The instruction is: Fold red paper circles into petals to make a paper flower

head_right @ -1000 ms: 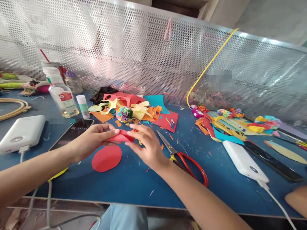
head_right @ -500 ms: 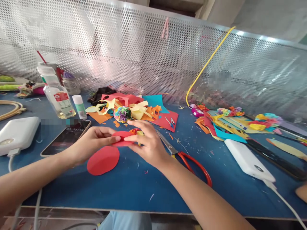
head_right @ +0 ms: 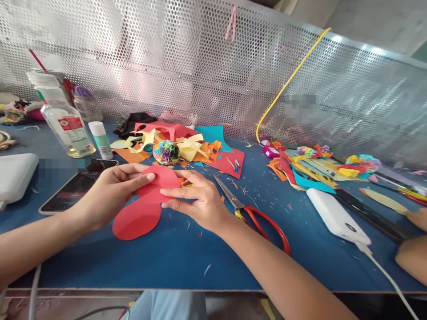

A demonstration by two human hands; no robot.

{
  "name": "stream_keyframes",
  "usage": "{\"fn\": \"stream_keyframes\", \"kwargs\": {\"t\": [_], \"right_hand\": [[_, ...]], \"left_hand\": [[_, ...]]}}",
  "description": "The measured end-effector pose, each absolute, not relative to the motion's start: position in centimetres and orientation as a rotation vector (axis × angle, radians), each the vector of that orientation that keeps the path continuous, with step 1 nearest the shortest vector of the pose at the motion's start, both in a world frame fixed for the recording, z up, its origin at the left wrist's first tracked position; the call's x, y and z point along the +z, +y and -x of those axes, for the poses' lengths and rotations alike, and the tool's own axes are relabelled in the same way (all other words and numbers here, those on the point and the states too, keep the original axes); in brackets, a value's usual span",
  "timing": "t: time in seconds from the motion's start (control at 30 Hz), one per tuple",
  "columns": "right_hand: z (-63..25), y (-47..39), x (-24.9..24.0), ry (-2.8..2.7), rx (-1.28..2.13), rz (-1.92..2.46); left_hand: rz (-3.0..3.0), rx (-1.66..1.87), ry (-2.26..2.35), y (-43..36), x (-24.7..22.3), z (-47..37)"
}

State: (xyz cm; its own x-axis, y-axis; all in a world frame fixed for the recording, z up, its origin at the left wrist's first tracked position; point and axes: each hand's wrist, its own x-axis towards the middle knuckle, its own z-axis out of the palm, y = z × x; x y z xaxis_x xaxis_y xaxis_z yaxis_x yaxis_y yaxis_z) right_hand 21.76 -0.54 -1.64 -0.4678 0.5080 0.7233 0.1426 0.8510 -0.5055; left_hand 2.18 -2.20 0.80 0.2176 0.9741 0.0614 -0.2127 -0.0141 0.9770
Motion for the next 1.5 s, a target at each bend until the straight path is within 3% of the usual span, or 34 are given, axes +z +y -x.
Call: {"fn": "stream_keyframes", "kwargs": {"t": [0.27,0.53,0.8,1.5], "right_hand": [[-21.2,-1.1,-1.4,-1.957,0.513,0.568],[-20.9,-1.4,-1.4,-1.674,0.886,0.845],[-20.7,-1.3,-1.2,-1.508,1.175,0.808],[-20.6,-1.2,-1.5,-1.548,1.238,0.884]], "left_hand": [[-1.209,1.158,0.87,-2.3,1.1,-2.2],[-1.392,0.978,0.918,-2.6,1.3,-2.3],[-1.338,0.937,0.942,-2.3,1.1,-2.4],[-1.264,0.847,0.946,-2.1,0.8,-2.4]]}}
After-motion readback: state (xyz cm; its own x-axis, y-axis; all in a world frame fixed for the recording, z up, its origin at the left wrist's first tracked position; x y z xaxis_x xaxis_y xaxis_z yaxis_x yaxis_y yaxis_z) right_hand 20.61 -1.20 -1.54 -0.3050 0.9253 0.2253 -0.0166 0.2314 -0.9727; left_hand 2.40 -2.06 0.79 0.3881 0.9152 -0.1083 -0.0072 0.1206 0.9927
